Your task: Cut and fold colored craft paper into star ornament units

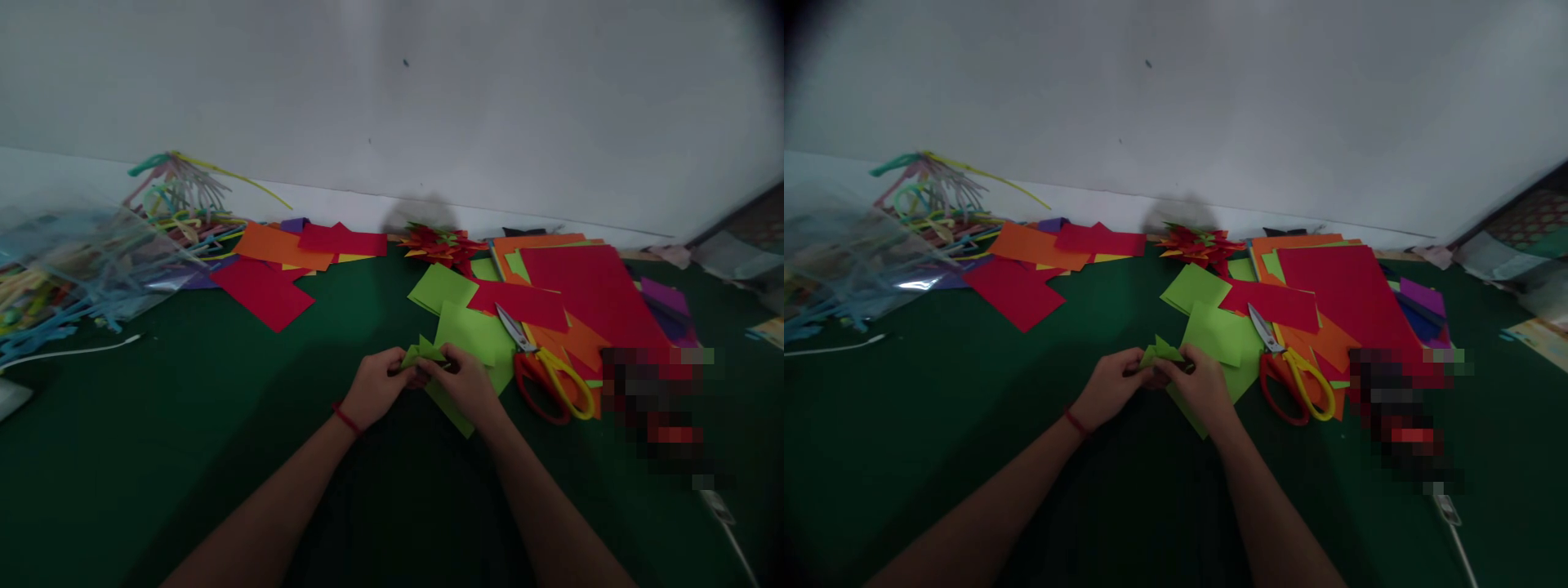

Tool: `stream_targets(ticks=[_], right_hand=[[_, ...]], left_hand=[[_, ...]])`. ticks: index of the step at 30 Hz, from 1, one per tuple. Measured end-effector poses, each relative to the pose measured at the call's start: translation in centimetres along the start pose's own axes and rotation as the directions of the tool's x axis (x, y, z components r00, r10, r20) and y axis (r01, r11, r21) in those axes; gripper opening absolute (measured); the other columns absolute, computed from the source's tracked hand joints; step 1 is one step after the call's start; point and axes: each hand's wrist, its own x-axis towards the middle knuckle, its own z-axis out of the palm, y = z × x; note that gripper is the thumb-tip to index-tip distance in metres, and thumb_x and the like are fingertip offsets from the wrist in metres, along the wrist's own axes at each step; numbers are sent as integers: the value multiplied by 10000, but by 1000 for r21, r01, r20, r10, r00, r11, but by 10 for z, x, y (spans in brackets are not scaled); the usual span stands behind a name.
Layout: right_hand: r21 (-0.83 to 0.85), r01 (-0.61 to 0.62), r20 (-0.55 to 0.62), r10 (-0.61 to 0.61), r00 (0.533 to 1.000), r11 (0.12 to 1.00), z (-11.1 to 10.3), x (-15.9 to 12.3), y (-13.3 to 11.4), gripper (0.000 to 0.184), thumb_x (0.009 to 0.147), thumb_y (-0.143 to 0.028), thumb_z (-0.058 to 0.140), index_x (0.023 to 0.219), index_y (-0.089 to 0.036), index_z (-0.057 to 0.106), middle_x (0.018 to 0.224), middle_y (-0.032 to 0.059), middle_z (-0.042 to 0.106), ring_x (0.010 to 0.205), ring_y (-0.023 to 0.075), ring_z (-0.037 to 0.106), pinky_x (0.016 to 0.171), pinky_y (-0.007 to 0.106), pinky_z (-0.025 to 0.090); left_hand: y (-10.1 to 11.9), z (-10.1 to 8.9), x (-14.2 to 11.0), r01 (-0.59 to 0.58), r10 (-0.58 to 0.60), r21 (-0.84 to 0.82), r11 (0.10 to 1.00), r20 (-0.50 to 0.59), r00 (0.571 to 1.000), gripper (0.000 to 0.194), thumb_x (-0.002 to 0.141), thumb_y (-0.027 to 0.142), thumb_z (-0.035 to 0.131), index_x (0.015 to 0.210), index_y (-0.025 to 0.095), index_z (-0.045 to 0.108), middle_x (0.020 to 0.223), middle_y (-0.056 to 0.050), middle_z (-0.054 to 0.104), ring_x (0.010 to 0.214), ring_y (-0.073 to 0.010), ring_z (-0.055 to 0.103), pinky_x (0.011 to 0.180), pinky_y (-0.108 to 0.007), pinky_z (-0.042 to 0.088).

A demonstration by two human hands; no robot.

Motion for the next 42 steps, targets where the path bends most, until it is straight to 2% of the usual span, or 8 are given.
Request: stream_targets(ticks=[8, 13, 18, 23, 28, 32, 38, 42], right_hand=[[-57, 74, -45, -77, 996, 996, -3, -2, -7, 234, 761, -332, 552, 603, -206, 434, 572, -35, 441, 572, 136, 429, 538, 262, 326], [-14, 62, -49, -63, 997, 998, -5, 1, -2, 270, 758, -385, 547, 600, -208, 419, 571, -37, 416, 559, 131, 410, 527, 257, 325], [-11, 74, -83, -74, 994, 997, -7, 4, 2, 340, 739, -415, 563, 563, -216, 350, 539, -54, 312, 509, 117, 336, 487, 253, 286], [-19, 72, -60, -73, 996, 997, -9, 4, 2, 319, 743, -395, 573, 567, -209, 383, 538, -54, 331, 513, 114, 346, 483, 254, 283], [129, -10, 31, 6, 1000, 992, -10, 2, -4, 269, 744, -428, 570, 638, -203, 469, 586, -32, 454, 556, 132, 457, 511, 254, 362], [235, -42, 119, 14, 993, 971, -10, 0, -9, 221, 773, -425, 544, 786, -204, 542, 738, 4, 579, 686, 158, 561, 585, 260, 434], [238, 33, 25, -40, 999, 971, -11, 3, -1, 281, 777, -428, 540, 637, -185, 529, 521, -30, 519, 489, 114, 505, 487, 234, 391], [203, 33, -10, -31, 999, 979, -10, 5, 4, 297, 762, -454, 550, 647, -180, 561, 477, -36, 509, 454, 112, 492, 463, 232, 367]], left_hand=[[-3, 3, 2, 137, -125, -211, 968, 71, 990, 110, 739, 215, 592, 804, 129, 566, 733, -20, 657, 711, -164, 656, 716, -327, 529], [-2, 1, 2, 136, -114, -230, 964, 107, 988, 157, 761, 240, 583, 872, 129, 588, 836, -46, 674, 788, -164, 653, 758, -319, 522], [-1, 0, 2, 191, -165, -218, 957, 129, 978, 162, 799, 281, 538, 827, 124, 563, 727, -60, 678, 691, -171, 668, 694, -332, 539], [-4, -1, 1, 135, -106, -182, 974, 162, 981, 195, 807, 338, 523, 810, 146, 554, 725, -45, 683, 718, -172, 668, 710, -314, 526], [-1, -2, 1, 122, -104, -133, 984, 131, 986, 226, 806, 375, 511, 781, 155, 556, 646, -19, 668, 649, -159, 661, 654, -281, 518], [4, -6, -1, 132, -107, -140, 981, 174, 979, 238, 818, 379, 491, 788, 148, 540, 608, -17, 657, 615, -152, 657, 622, -262, 508], [3, -4, -2, 136, -112, -84, 987, 243, 963, 238, 808, 369, 495, 770, 138, 538, 637, -16, 639, 644, -162, 658, 620, -264, 497], [0, 1, -2, 27, -29, 19, 999, 143, 989, 210, 807, 338, 493, 814, 149, 584, 767, -35, 653, 757, -168, 639, 653, -260, 489]])
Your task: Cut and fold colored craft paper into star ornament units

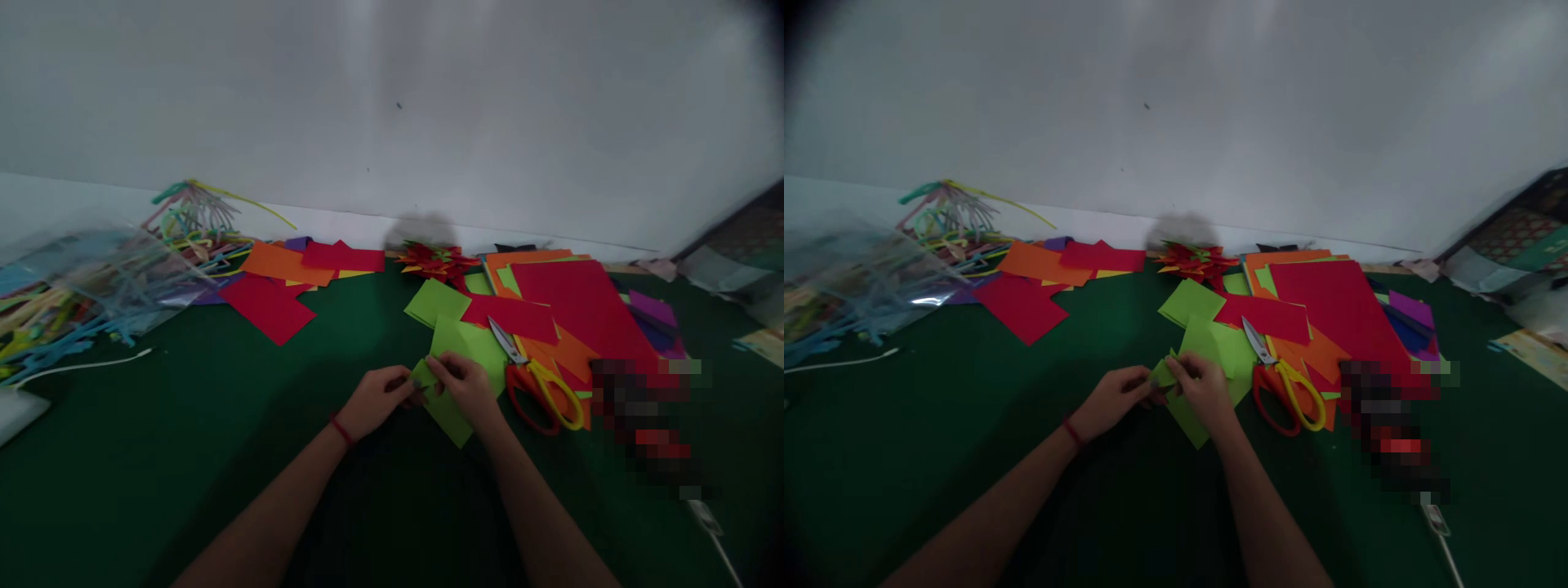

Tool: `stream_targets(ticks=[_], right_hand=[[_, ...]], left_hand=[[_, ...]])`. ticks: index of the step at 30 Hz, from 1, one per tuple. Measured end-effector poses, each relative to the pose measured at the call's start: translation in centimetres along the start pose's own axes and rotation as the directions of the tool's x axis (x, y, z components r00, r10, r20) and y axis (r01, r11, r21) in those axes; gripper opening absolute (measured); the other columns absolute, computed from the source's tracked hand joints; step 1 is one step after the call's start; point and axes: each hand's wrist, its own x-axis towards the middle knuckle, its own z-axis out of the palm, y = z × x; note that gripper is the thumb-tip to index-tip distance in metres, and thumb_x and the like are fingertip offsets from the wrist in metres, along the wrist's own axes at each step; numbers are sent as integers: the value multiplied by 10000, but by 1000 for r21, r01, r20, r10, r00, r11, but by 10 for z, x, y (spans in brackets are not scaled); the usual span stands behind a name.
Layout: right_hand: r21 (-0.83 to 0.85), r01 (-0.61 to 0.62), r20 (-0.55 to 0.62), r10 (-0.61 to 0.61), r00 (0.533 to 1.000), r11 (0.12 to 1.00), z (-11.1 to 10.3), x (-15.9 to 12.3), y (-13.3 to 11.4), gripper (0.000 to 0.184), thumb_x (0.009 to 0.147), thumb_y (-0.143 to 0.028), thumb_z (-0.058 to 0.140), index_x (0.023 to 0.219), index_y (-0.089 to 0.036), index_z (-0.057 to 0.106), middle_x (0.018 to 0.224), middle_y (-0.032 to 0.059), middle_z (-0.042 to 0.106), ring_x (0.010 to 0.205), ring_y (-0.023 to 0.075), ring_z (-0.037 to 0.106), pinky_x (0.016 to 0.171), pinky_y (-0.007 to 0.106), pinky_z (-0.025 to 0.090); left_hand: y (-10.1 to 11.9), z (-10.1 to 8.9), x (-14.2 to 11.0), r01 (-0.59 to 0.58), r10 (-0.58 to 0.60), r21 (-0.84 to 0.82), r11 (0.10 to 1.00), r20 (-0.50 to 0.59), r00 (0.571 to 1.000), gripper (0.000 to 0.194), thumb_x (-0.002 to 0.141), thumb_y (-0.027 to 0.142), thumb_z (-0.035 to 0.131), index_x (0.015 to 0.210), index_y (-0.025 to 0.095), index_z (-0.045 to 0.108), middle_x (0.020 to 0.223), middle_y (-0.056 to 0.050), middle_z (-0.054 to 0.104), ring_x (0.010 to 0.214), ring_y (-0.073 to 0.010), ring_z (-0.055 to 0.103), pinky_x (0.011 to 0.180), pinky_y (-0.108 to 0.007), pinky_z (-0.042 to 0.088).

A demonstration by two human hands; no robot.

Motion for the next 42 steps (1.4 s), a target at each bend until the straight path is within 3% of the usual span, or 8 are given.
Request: stream_targets(ticks=[8, 12, 15, 18, 23, 31, 36, 42], right_hand=[[-135, -100, -254, 63, 965, 986, -19, -1, -6, 371, 767, -516, 486, 936, -212, 616, 669, 25, 605, 544, 158, 526, 432, 249, 372], [-179, -150, -423, 61, 904, 972, -37, 0, -4, 382, 811, -492, 402, 944, -199, 607, 729, 55, 607, 592, 189, 545, 459, 282, 394], [-276, -182, -519, 13, 855, 944, -44, 1, 2, 358, 825, -423, 378, 964, -177, 598, 868, 102, 612, 733, 233, 575, 563, 328, 437], [-445, -203, -547, -85, 833, 872, -45, 0, 10, 343, 805, -341, 410, 1054, -160, 562, 1071, 151, 543, 882, 280, 551, 650, 375, 447], [-473, -186, -501, -88, 861, 861, -44, 0, 16, 353, 775, -243, 419, 1084, -139, 553, 1115, 181, 493, 1002, 335, 486, 756, 445, 424], [-103, -135, -443, 76, 893, 986, -44, 10, 17, 362, 834, -316, 379, 1148, -161, 472, 1129, 140, 543, 913, 237, 592, 730, 372, 506], [277, -211, -92, 244, 965, 937, -30, 8, 11, 275, 834, -312, 437, 1070, -203, 529, 958, 73, 639, 812, 186, 634, 690, 333, 531], [270, -254, 241, 190, 952, 929, -9, -8, -7, 426, 643, -147, 649, 1054, -216, 562, 1042, 46, 619, 837, 175, 609, 697, 312, 506]], left_hand=[[-4, -49, 7, 61, 123, 336, 940, -499, 858, 417, 785, 331, 525, 1153, 138, 497, 780, -55, 651, 799, -189, 619, 773, -335, 466], [6, -49, 10, 215, 439, 670, 711, -661, 609, 395, 785, 333, 536, 1143, 167, 514, 1183, -134, 504, 1135, -274, 443, 924, -422, 368], [17, -20, 20, 125, 501, 810, 573, -467, 728, 304, 829, 294, 479, 1099, 167, 540, 1136, -107, 521, 1081, -238, 463, 922, -383, 365], [21, 14, 42, 147, 332, 782, 606, -417, 846, 310, 807, 363, 500, 1022, 156, 583, 1062, -106, 540, 1000, -254, 492, 857, -403, 391], [15, 40, 82, 197, 121, 604, 772, -444, 888, 234, 651, 343, 665, 758, 140, 617, 964, -119, 545, 956, -298, 491, 828, -452, 377], [14, 0, 54, 75, 74, 330, 941, -418, 905, 76, 770, 246, 515, 790, 178, 489, 611, 33, 504, 594, -122, 538, 607, -277, 488], [15, -31, 9, 38, -4, 79, 996, -389, 921, 191, 749, 312, 543, 864, 165, 504, 653, 28, 519, 581, -117, 559, 554, -277, 526], [8, -34, -9, -17, -8, -79, 997, -306, 952, 214, 756, 328, 554, 864, 143, 565, 760, -20, 576, 645, -125, 558, 484, -216, 488]])
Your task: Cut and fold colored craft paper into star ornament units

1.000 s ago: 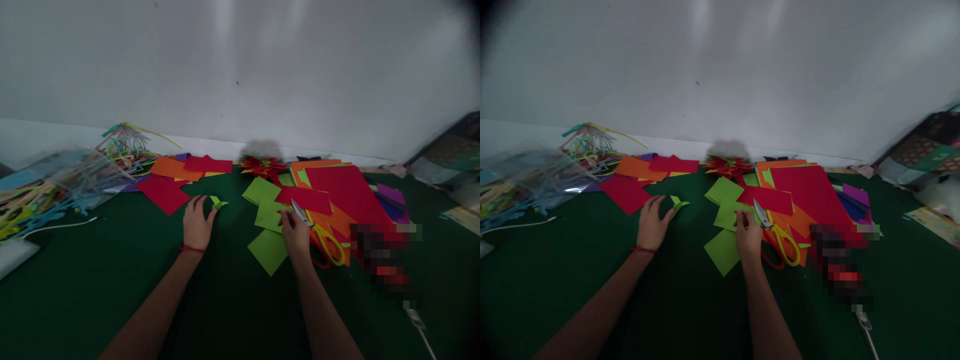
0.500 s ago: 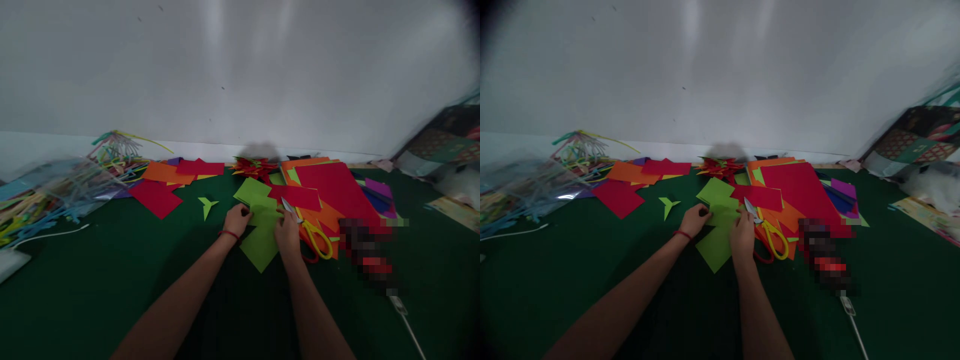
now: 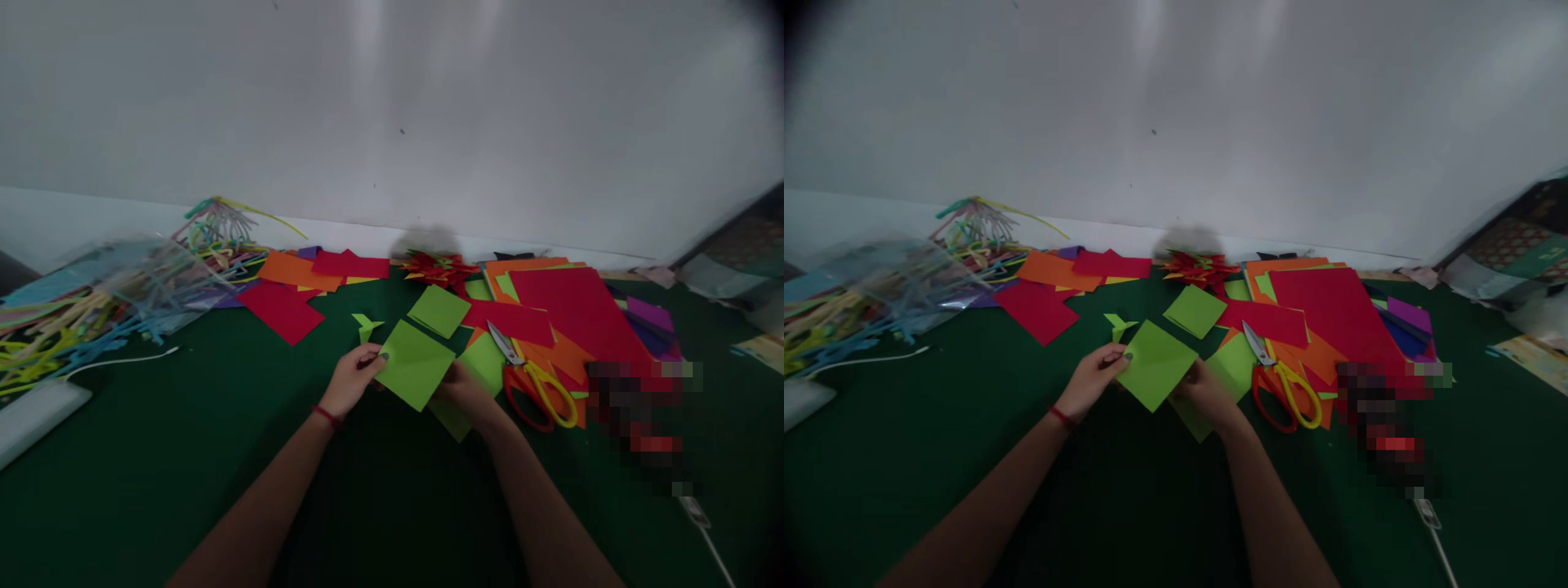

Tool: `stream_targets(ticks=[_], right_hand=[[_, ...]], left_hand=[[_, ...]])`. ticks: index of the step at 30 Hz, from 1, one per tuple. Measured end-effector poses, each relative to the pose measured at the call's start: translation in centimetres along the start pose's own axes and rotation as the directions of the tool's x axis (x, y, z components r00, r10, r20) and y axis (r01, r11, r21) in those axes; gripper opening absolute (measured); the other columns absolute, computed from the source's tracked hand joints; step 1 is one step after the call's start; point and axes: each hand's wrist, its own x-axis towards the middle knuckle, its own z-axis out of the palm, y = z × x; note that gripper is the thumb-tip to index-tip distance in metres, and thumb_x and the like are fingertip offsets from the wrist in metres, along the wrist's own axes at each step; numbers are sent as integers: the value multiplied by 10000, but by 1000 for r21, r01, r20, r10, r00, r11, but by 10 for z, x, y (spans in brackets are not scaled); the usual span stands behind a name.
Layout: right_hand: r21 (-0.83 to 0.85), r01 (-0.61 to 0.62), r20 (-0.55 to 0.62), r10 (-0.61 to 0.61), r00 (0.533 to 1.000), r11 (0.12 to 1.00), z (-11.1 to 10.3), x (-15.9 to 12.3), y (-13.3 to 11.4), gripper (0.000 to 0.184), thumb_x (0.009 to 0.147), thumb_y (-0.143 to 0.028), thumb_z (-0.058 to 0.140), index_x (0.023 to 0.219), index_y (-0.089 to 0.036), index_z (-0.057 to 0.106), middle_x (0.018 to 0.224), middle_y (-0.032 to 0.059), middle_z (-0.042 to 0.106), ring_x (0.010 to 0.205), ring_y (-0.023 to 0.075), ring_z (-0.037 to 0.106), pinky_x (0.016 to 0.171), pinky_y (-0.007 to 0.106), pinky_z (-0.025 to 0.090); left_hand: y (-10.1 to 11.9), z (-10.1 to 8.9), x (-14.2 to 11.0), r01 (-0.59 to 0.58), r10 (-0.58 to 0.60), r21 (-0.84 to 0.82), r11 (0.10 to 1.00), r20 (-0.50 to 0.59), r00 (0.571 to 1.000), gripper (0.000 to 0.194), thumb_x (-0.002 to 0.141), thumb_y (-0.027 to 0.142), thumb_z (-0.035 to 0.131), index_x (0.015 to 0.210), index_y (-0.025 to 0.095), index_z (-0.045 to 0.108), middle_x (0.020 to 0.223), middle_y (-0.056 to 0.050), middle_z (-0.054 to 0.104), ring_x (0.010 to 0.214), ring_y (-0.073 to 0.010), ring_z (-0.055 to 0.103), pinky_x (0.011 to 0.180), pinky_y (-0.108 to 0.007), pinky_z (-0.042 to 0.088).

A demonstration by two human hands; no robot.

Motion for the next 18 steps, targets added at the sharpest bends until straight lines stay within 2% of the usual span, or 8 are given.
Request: stream_targets(ticks=[3, 6, 11, 14, 18], right_hand=[[29, 49, 12, -50, 999, 998, 11, -2, -2, 375, 585, -170, 682, 951, -193, 606, 853, 30, 645, 630, 140, 579, 524, 260, 471], [40, 20, -20, -20, 1000, 999, 17, -1, 0, 303, 557, -214, 701, 847, -168, 623, 613, -13, 595, 453, 94, 477, 388, 204, 357], [95, -1, -26, 4, 1000, 995, 21, 0, -1, 245, 573, -308, 717, 715, -154, 591, 442, -61, 494, 387, 75, 422, 365, 191, 286], [105, -16, -73, 24, 997, 994, 23, 1, -3, 244, 645, -385, 676, 658, -169, 563, 389, -80, 445, 331, 57, 351, 342, 190, 234], [87, -3, -167, 18, 986, 996, 25, 4, 1, 364, 712, -447, 616, 497, -173, 509, 313, -65, 412, 281, 46, 292, 329, 203, 193]], left_hand=[[-2, 1, -2, 7, -7, -5, 1000, 63, 998, 211, 778, 324, 529, 878, 144, 571, 751, -18, 584, 625, -117, 551, 475, -206, 467], [1, 1, -4, 0, -1, 12, 1000, 72, 997, 219, 786, 331, 515, 889, 146, 573, 750, -15, 586, 634, -121, 558, 511, -225, 476], [9, 2, -10, -8, 5, 69, 998, 41, 999, 178, 781, 308, 522, 870, 159, 564, 746, 2, 565, 606, -108, 550, 547, -233, 479], [12, 4, -12, -10, 2, 99, 995, 77, 997, 172, 795, 297, 509, 878, 157, 565, 718, 8, 561, 561, -96, 546, 548, -225, 467], [12, 9, -14, 29, -28, -7, 1000, 75, 997, 285, 836, 386, 432, 966, 161, 550, 813, -26, 611, 653, -128, 605, 636, -265, 498]])
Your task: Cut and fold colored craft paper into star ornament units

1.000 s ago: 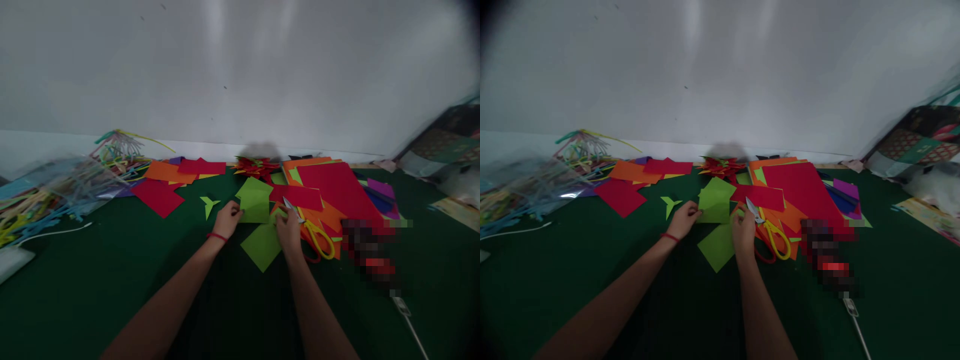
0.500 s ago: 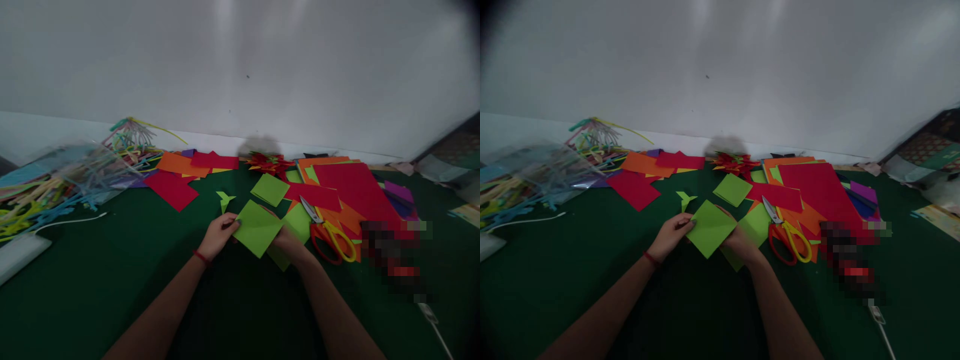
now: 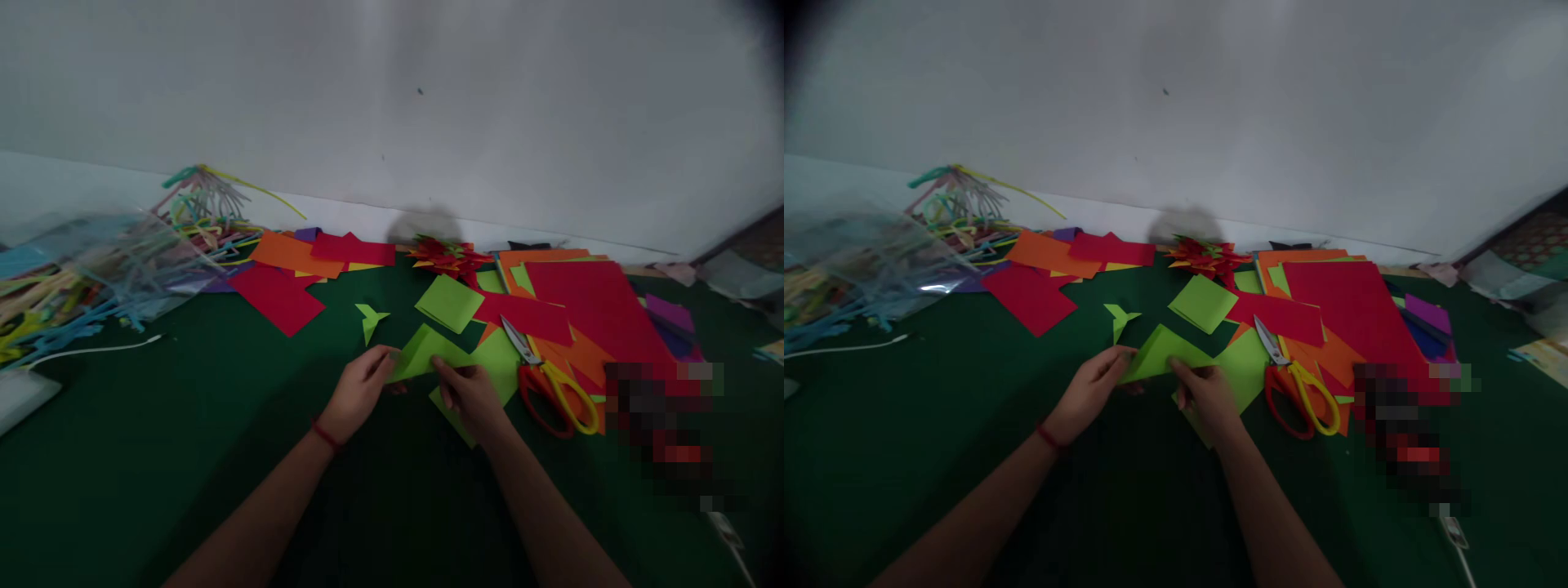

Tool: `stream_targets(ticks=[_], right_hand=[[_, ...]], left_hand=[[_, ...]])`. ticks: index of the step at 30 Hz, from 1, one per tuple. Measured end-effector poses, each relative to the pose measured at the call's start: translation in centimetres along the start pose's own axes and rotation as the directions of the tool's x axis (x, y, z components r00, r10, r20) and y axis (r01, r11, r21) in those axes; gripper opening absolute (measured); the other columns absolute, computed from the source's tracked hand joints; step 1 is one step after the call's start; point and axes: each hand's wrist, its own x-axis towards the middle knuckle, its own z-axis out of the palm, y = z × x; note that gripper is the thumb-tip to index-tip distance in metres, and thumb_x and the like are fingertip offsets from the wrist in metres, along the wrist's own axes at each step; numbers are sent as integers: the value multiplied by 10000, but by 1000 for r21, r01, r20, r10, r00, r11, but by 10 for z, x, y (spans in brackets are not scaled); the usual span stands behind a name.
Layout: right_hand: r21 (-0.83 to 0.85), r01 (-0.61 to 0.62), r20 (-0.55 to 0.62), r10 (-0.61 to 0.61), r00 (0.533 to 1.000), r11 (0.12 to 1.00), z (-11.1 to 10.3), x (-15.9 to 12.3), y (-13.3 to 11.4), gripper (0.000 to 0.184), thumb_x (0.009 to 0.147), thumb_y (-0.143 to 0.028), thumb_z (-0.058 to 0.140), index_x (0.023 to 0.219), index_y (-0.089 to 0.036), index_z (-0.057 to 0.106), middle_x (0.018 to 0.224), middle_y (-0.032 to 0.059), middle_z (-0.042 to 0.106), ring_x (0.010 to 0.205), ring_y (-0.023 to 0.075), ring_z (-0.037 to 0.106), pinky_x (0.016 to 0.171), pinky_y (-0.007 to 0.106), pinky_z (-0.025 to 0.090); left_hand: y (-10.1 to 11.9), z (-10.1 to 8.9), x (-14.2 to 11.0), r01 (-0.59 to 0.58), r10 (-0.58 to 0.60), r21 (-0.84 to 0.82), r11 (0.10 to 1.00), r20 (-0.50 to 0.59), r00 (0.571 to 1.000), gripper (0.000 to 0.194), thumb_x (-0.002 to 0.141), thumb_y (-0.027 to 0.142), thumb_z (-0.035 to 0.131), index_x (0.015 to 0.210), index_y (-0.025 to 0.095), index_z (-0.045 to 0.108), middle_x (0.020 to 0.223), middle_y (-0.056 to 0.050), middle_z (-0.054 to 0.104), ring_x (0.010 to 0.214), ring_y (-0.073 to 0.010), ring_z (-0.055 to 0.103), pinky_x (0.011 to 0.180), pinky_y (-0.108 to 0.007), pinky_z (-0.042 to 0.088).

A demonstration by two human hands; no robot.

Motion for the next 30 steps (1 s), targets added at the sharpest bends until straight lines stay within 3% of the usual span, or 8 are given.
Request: stream_targets(ticks=[3, 5, 9, 13, 20, 23, 27, 30], right_hand=[[-28, 16, -70, -18, 997, 999, 4, 1, 5, 424, 695, -464, 628, 421, -176, 479, 272, -58, 399, 250, 44, 278, 313, 209, 178], [-53, 9, -79, -13, 997, 999, 8, 0, 7, 448, 695, -464, 627, 392, -175, 467, 260, -54, 393, 243, 41, 277, 310, 206, 185], [3, -33, -78, 33, 996, 999, 13, -3, 5, 342, 682, -459, 641, 533, -163, 557, 308, -52, 447, 262, 56, 341, 298, 190, 219], [71, -1, -104, 8, 995, 997, 8, -3, -2, 250, 662, -405, 681, 705, -180, 578, 443, -48, 535, 347, 86, 480, 332, 189, 338], [76, 21, -163, -8, 987, 997, -3, 3, 0, 351, 687, -487, 627, 758, -144, 599, 559, 7, 620, 467, 128, 608, 398, 206, 448], [74, 35, -178, -21, 984, 997, -4, 4, 0, 346, 700, -479, 620, 778, -142, 599, 579, 16, 637, 508, 145, 636, 421, 217, 475], [25, 69, -226, -62, 972, 997, -6, 3, -1, 312, 709, -449, 627, 766, -144, 598, 529, 6, 628, 508, 155, 643, 447, 232, 499], [-4, 113, -264, -110, 958, 994, -8, 3, -1, 299, 702, -436, 638, 763, -146, 602, 519, 1, 627, 492, 157, 640, 433, 233, 499]], left_hand=[[-3, 5, 0, 8, -7, 25, 1000, -35, 999, 339, 730, 392, 597, 977, 166, 548, 921, -50, 631, 819, -181, 620, 704, -283, 500], [-5, 7, -1, 23, -17, 85, 996, -71, 997, 332, 660, 342, 674, 921, 170, 562, 877, -34, 648, 834, -194, 622, 703, -284, 502], [-9, 7, 1, 94, -96, -59, 994, -32, 995, 169, 725, 277, 613, 833, 157, 561, 799, -21, 669, 757, -170, 652, 707, -302, 520], [-10, 4, 3, 157, -156, -149, 976, 19, 988, 193, 730, 232, 626, 883, 132, 563, 836, -60, 683, 759, -168, 661, 705, -302, 531], [-7, -2, 5, 198, -179, -248, 948, 95, 979, 163, 828, 248, 508, 914, 117, 557, 990, -111, 659, 864, -175, 649, 775, -314, 515], [-5, -5, 3, 219, -185, -228, 949, 163, 969, 211, 841, 312, 486, 910, 123, 550, 915, -114, 683, 809, -179, 662, 735, -318, 519], [-2, -6, -2, 289, -264, -97, 952, 213, 941, 366, 823, 460, 456, 863, 115, 572, 651, -92, 685, 577, -178, 656, 567, -294, 508], [0, -4, -4, 239, -217, -86, 967, 211, 953, 451, 829, 513, 393, 889, 114, 596, 694, -100, 687, 658, -186, 657, 624, -302, 502]])
